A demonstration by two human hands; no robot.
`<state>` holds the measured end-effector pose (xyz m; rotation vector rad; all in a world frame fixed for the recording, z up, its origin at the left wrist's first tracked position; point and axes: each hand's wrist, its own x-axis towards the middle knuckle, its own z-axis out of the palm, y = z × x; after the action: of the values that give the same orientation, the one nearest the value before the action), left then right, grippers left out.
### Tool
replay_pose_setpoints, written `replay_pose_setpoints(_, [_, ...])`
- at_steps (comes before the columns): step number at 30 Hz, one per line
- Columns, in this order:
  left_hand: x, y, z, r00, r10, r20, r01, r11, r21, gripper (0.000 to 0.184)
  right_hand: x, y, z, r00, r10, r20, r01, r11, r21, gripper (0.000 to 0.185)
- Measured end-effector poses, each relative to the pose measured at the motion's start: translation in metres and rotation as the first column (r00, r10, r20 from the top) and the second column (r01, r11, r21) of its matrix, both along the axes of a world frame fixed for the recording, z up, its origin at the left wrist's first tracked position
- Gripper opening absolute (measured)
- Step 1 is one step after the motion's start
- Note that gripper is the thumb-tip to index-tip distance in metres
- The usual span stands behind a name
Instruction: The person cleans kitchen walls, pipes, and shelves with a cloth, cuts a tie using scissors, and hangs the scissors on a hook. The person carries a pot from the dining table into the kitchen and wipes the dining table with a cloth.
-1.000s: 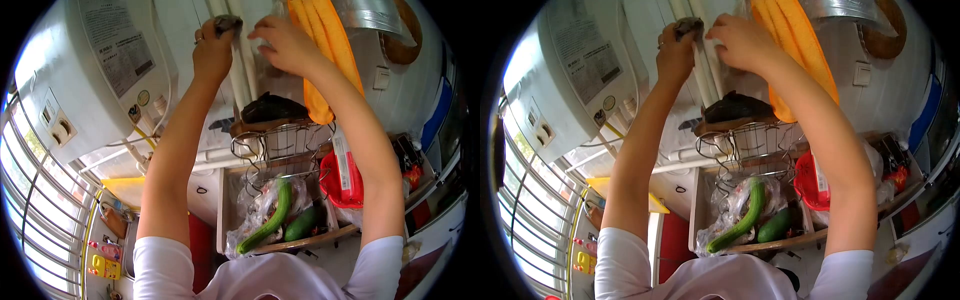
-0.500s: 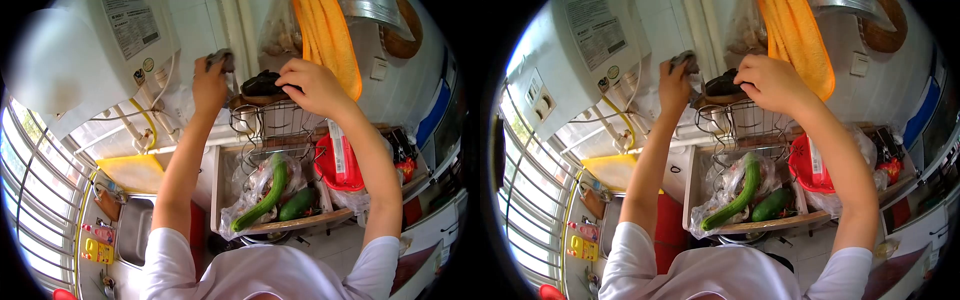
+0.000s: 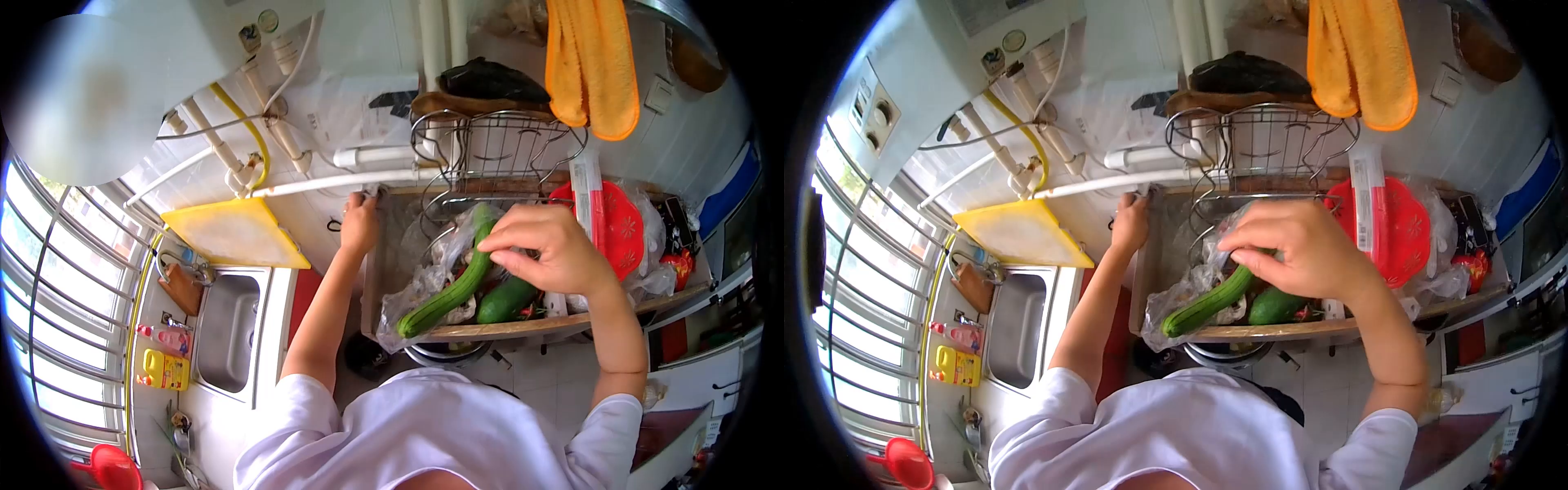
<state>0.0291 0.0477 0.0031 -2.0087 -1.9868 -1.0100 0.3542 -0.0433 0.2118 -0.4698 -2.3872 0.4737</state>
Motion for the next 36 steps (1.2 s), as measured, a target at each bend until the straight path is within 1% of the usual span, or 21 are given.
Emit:
replay_pose_setpoints(1, [0.000, 0.001, -0.009, 0.999, 0.000, -0.052, -0.006, 0.994, -0.108, 0.035, -0.007, -0.003, -0.010, 1.000, 0.011, 0.008, -0.010, 1.000, -0.030, 0.015])
replay_pose_setpoints(5, [0.004, -0.009, -0.002, 0.999, 0.001, -0.045, -0.012, 0.971, -0.240, 0.035, -0.030, -0.017, -0.051, 1.000, -0.009, 0.026, 0.013, 0.989, -0.145, 0.014])
replay_pose_setpoints(7, [0.000, -0.013, 0.005, 0.991, -0.110, -0.072, 0.107, 0.993, -0.052, 0.036, -0.042, -0.022, -0.072, 1.000, -0.007, 0.017, 0.011, 0.972, -0.236, 0.013])
replay_pose_setpoints(8, [0.002, -0.010, 0.011, 0.991, -0.112, -0.073, 0.108, 0.993, -0.049, 0.036, -0.049, -0.021, -0.082, 1.000, -0.013, -0.007, 0.011, 0.966, -0.259, 0.013])
replay_pose_setpoints(10, [0.021, 0.001, 0.021, 0.989, -0.143, -0.030, 0.146, 0.955, 0.260, 0.036, -0.068, -0.018, -0.101, 0.999, -0.031, -0.032, 0.021, 0.955, -0.295, 0.013])
replay_pose_setpoints(11, [0.030, 0.010, 0.030, 0.983, -0.169, -0.071, 0.183, 0.933, 0.312, 0.037, -0.078, -0.014, -0.108, 0.996, -0.081, -0.037, 0.069, 0.964, -0.258, 0.013])
replay_pose_setpoints(13, [0.042, 0.037, 0.022, 0.971, -0.190, -0.144, 0.211, 0.965, 0.154, 0.036, -0.095, -0.010, -0.120, 0.990, -0.136, -0.033, 0.125, 0.968, -0.218, 0.013])
replay_pose_setpoints(14, [0.044, 0.047, 0.016, 0.971, -0.196, -0.138, 0.216, 0.964, 0.157, 0.036, -0.102, -0.007, -0.125, 0.986, -0.160, -0.043, 0.145, 0.960, -0.240, 0.013])
replay_pose_setpoints(16, [0.045, 0.063, 0.010, 0.882, 0.005, -0.472, 0.150, 0.945, 0.290, 0.029, -0.110, -0.006, -0.129, 0.978, -0.201, -0.049, 0.180, 0.943, -0.280, 0.013])
replay_pose_setpoints(17, [0.042, 0.074, 0.010, 0.883, 0.000, -0.470, 0.156, 0.943, 0.293, 0.029, -0.111, -0.007, -0.131, 0.977, -0.208, -0.047, 0.187, 0.943, -0.277, 0.013])
replay_pose_setpoints(19, [0.036, 0.080, 0.019, 0.869, -0.035, -0.494, 0.134, 0.977, 0.166, 0.026, -0.110, -0.010, -0.138, 0.976, -0.195, -0.097, 0.153, 0.929, -0.336, 0.013])
replay_pose_setpoints(20, [0.035, 0.081, 0.021, 0.897, -0.101, -0.430, 0.115, 0.993, 0.006, 0.029, -0.109, -0.011, -0.141, 0.973, -0.209, -0.094, 0.169, 0.931, -0.324, 0.013])
replay_pose_setpoints(21, [0.033, 0.084, 0.020, 0.897, -0.113, -0.427, 0.125, 0.992, 0.001, 0.029, -0.108, -0.013, -0.143, 0.972, -0.219, -0.090, 0.179, 0.927, -0.328, 0.013])
replay_pose_setpoints(25, [0.023, 0.086, 0.018, 0.885, -0.092, -0.457, 0.156, 0.982, 0.105, 0.028, -0.105, -0.020, -0.158, 0.945, -0.316, -0.082, 0.257, 0.875, -0.410, 0.013])
replay_pose_setpoints(27, [0.010, 0.082, 0.017, 0.877, -0.053, -0.477, 0.163, 0.968, 0.191, 0.040, -0.099, -0.025, -0.163, 0.932, -0.361, -0.038, 0.322, 0.872, -0.370, 0.013])
replay_pose_setpoints(28, [0.004, 0.075, 0.023, 0.886, -0.077, -0.458, 0.129, 0.988, 0.083, 0.042, -0.094, -0.028, -0.166, 0.930, -0.367, -0.037, 0.329, 0.870, -0.368, 0.013])
replay_pose_setpoints(29, [-0.002, 0.072, 0.021, 0.886, -0.082, -0.456, 0.134, 0.987, 0.084, 0.042, -0.088, -0.032, -0.169, 0.920, -0.389, -0.046, 0.341, 0.853, -0.395, 0.013])
replay_pose_setpoints(31, [-0.010, 0.067, 0.018, 0.885, 0.019, -0.465, 0.123, 0.954, 0.273, 0.045, -0.075, -0.039, -0.172, 0.908, -0.415, -0.054, 0.355, 0.832, -0.426, 0.013])
replay_pose_setpoints(33, [-0.004, 0.064, 0.015, 0.896, 0.027, -0.444, 0.114, 0.951, 0.287, 0.038, -0.064, -0.043, -0.172, 0.886, -0.455, -0.089, 0.377, 0.818, -0.434, 0.013])
replay_pose_setpoints(35, [0.009, 0.065, 0.016, 0.873, 0.103, -0.476, 0.018, 0.970, 0.242, 0.022, -0.058, -0.042, -0.174, 0.876, -0.469, -0.109, 0.381, 0.813, -0.439, 0.013])
replay_pose_setpoints(36, [0.017, 0.066, 0.017, 0.871, 0.105, -0.480, 0.017, 0.970, 0.244, 0.022, -0.056, -0.040, -0.174, 0.869, -0.479, -0.125, 0.383, 0.811, -0.443, 0.013])
